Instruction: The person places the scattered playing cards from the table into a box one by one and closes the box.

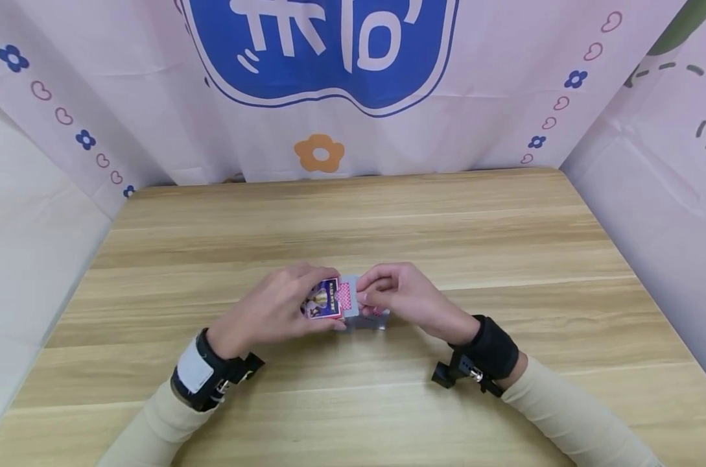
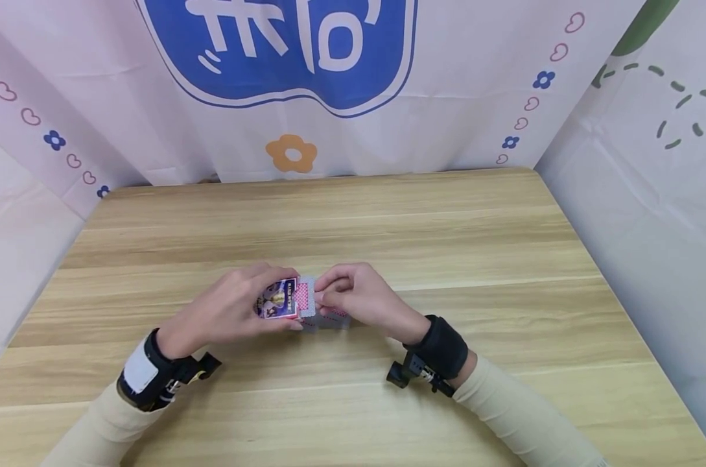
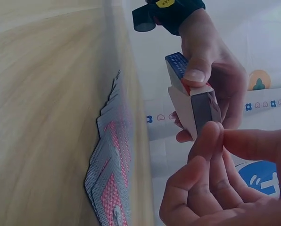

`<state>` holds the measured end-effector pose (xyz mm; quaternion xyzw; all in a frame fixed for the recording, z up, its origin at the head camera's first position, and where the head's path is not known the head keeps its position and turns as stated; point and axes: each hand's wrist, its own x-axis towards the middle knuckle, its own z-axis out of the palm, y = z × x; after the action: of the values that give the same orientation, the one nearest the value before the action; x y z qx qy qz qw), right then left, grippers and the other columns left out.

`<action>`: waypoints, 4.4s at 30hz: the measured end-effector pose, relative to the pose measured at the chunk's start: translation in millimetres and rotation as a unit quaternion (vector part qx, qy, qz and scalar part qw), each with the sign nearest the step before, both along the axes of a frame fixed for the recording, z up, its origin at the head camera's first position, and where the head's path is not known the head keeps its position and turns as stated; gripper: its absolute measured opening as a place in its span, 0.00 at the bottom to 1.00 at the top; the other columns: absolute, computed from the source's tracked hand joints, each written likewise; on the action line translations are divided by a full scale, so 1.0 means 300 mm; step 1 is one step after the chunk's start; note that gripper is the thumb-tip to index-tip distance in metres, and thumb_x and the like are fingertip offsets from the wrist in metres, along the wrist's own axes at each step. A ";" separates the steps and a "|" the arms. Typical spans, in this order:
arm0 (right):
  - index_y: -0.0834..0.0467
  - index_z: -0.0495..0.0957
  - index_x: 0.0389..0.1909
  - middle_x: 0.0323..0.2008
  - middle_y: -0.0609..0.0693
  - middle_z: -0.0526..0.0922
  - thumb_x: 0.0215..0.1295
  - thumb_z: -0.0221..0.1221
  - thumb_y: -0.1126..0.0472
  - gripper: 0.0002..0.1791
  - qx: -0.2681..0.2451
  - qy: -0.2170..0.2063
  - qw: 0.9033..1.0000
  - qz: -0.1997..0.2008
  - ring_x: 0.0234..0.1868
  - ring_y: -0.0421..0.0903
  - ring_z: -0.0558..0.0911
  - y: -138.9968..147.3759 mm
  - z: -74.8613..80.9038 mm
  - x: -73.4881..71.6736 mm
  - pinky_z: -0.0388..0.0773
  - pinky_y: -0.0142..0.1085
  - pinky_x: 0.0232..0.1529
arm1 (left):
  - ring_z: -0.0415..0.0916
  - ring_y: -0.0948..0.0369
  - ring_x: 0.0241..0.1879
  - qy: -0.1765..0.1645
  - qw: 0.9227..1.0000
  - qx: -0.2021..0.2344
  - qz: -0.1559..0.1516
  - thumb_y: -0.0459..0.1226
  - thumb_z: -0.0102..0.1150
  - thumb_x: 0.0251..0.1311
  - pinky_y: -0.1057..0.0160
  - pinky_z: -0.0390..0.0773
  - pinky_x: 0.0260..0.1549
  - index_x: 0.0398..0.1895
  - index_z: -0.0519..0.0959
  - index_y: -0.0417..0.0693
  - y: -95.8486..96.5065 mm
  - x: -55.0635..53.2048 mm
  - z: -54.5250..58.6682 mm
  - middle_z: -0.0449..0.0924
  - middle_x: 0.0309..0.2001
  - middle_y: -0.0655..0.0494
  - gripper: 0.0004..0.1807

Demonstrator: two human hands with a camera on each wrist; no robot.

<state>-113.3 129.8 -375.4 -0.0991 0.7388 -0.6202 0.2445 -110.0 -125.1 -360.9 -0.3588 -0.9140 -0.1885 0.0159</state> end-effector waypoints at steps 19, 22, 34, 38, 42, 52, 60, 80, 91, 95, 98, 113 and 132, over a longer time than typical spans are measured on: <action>0.60 0.83 0.46 0.38 0.54 0.89 0.67 0.68 0.64 0.09 0.016 0.011 1.000 0.020 0.38 0.42 0.86 -0.036 -0.034 -0.009 0.83 0.37 0.44 | 0.83 0.61 0.46 -0.023 1.000 0.014 -0.014 0.58 0.79 0.53 0.65 0.85 0.40 0.65 0.79 0.45 0.017 0.008 0.001 0.85 0.54 0.46 0.42; 0.60 0.83 0.45 0.38 0.55 0.89 0.67 0.68 0.63 0.09 0.016 0.014 1.000 0.022 0.37 0.41 0.85 -0.041 -0.038 -0.012 0.83 0.37 0.43 | 0.83 0.60 0.46 -0.029 0.999 0.014 -0.012 0.58 0.79 0.53 0.64 0.85 0.40 0.66 0.78 0.44 0.018 0.009 0.000 0.85 0.55 0.45 0.42; 0.56 0.86 0.43 0.38 0.52 0.89 0.70 0.67 0.58 0.07 0.121 0.154 0.981 -0.006 0.40 0.46 0.85 0.030 -0.050 -0.097 0.82 0.39 0.45 | 0.82 0.61 0.45 -0.065 0.997 0.022 0.028 0.56 0.80 0.53 0.61 0.85 0.44 0.67 0.76 0.43 -0.006 -0.025 -0.005 0.85 0.56 0.45 0.43; 0.59 0.85 0.44 0.40 0.51 0.88 0.68 0.70 0.57 0.11 0.228 0.213 0.950 0.009 0.41 0.46 0.83 0.069 -0.053 -0.119 0.81 0.39 0.46 | 0.82 0.61 0.45 -0.069 0.997 0.018 0.040 0.57 0.79 0.53 0.59 0.86 0.45 0.67 0.76 0.44 -0.015 -0.032 -0.011 0.85 0.54 0.47 0.44; 0.63 0.83 0.50 0.46 0.55 0.87 0.63 0.74 0.53 0.22 0.314 0.232 0.920 0.027 0.46 0.50 0.83 0.089 -0.051 -0.130 0.81 0.44 0.50 | 0.82 0.60 0.47 -0.066 0.997 0.014 0.043 0.58 0.79 0.53 0.57 0.87 0.47 0.67 0.76 0.44 -0.019 -0.034 -0.013 0.85 0.55 0.47 0.44; 0.62 0.80 0.42 0.36 0.52 0.80 0.55 0.79 0.44 0.28 0.383 0.229 0.894 0.047 0.36 0.46 0.74 0.091 -0.073 -0.130 0.72 0.35 0.39 | 0.82 0.61 0.46 -0.053 0.998 0.015 0.037 0.58 0.80 0.52 0.58 0.87 0.45 0.66 0.77 0.43 -0.026 -0.036 -0.016 0.86 0.54 0.47 0.43; 0.59 0.75 0.25 0.24 0.46 0.68 0.55 0.79 0.46 0.26 0.392 0.233 0.889 0.045 0.27 0.44 0.67 0.093 -0.076 -0.128 0.60 0.34 0.28 | 0.82 0.63 0.44 -0.048 0.998 0.012 0.037 0.58 0.80 0.51 0.62 0.86 0.42 0.65 0.78 0.44 -0.025 -0.034 -0.015 0.86 0.52 0.49 0.43; 0.62 0.83 0.55 0.37 0.58 0.89 0.77 0.59 0.61 0.13 0.135 0.078 0.986 0.061 0.33 0.42 0.79 0.106 0.045 -0.121 0.71 0.28 0.32 | 0.82 0.62 0.44 -0.055 0.998 0.007 0.035 0.60 0.79 0.52 0.62 0.86 0.42 0.65 0.78 0.44 -0.028 -0.036 -0.017 0.86 0.53 0.47 0.43; 0.64 0.82 0.56 0.37 0.57 0.90 0.77 0.59 0.62 0.14 0.114 0.054 0.991 0.043 0.36 0.47 0.84 0.076 0.041 -0.091 0.77 0.31 0.36 | 0.83 0.60 0.47 -0.045 0.999 0.007 0.020 0.59 0.80 0.51 0.59 0.87 0.45 0.65 0.78 0.43 -0.015 -0.028 -0.013 0.86 0.54 0.46 0.43; 0.65 0.83 0.53 0.35 0.58 0.89 0.76 0.60 0.63 0.12 0.099 0.062 0.993 0.017 0.33 0.45 0.82 0.044 0.027 -0.073 0.76 0.29 0.33 | 0.82 0.63 0.45 -0.044 0.999 0.007 0.016 0.59 0.79 0.52 0.63 0.85 0.43 0.65 0.78 0.44 -0.010 -0.021 -0.010 0.86 0.53 0.48 0.43; 0.65 0.83 0.52 0.32 0.59 0.88 0.76 0.61 0.63 0.12 0.085 0.068 0.994 -0.015 0.32 0.47 0.82 0.018 0.021 -0.053 0.76 0.29 0.30 | 0.81 0.64 0.43 -0.045 0.999 0.004 0.023 0.60 0.78 0.53 0.64 0.84 0.41 0.65 0.78 0.44 -0.008 -0.018 -0.008 0.86 0.52 0.48 0.43; 0.63 0.83 0.44 0.27 0.56 0.88 0.73 0.64 0.61 0.08 0.049 0.097 0.988 -0.106 0.29 0.51 0.86 -0.043 -0.010 0.011 0.73 0.29 0.28 | 0.82 0.62 0.43 -0.026 0.999 0.002 0.038 0.60 0.79 0.51 0.62 0.85 0.41 0.63 0.78 0.42 -0.005 -0.013 0.000 0.87 0.51 0.47 0.43; 0.62 0.80 0.50 0.34 0.51 0.85 0.76 0.58 0.62 0.09 0.028 0.054 0.990 -0.128 0.36 0.45 0.81 -0.033 0.004 0.000 0.74 0.33 0.35 | 0.82 0.63 0.41 -0.020 0.999 0.015 0.043 0.60 0.79 0.51 0.63 0.84 0.39 0.64 0.78 0.43 -0.007 -0.011 -0.002 0.87 0.50 0.47 0.43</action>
<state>-113.2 119.8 -374.1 -0.0303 0.7744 -0.6194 0.1254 -113.2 -127.0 -361.6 -0.3154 -0.9258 -0.2080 0.0111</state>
